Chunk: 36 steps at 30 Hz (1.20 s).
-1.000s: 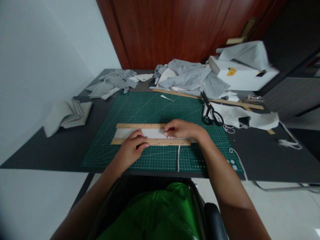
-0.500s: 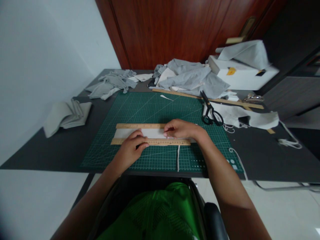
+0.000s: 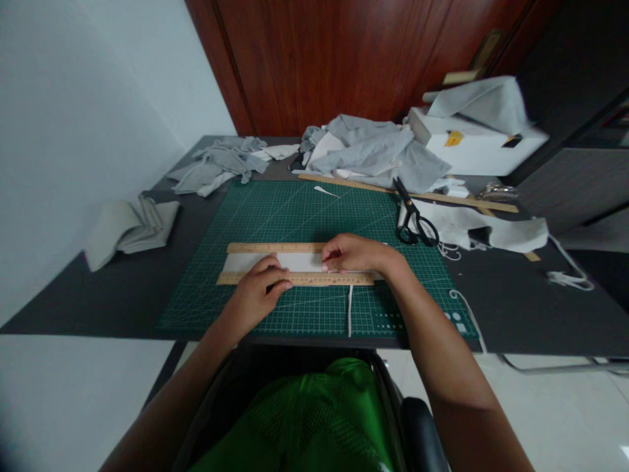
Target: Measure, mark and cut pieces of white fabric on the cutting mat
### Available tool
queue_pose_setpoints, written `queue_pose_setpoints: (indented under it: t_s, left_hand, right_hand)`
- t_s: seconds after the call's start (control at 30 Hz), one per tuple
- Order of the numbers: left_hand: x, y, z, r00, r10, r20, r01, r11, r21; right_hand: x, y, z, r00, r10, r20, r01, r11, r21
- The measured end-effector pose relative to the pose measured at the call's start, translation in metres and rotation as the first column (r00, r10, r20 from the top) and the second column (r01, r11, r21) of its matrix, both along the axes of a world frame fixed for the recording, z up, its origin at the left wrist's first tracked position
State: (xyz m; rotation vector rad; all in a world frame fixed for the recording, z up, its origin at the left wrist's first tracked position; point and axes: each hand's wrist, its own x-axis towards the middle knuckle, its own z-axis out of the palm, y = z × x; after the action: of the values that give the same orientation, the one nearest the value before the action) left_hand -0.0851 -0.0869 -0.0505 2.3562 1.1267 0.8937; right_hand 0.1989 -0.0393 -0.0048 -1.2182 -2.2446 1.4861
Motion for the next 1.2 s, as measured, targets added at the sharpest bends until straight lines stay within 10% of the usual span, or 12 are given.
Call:
queue_pose_setpoints:
  t_s: [1.2]
  left_hand:
    - [-0.0009,0.0015,-0.0012,1.0,0.0,-0.007,0.0,1.0,-0.002]
  right_hand:
    - [-0.0004,0.0013,0.0018,0.997,-0.02,-0.068,0.022,0.999,0.032]
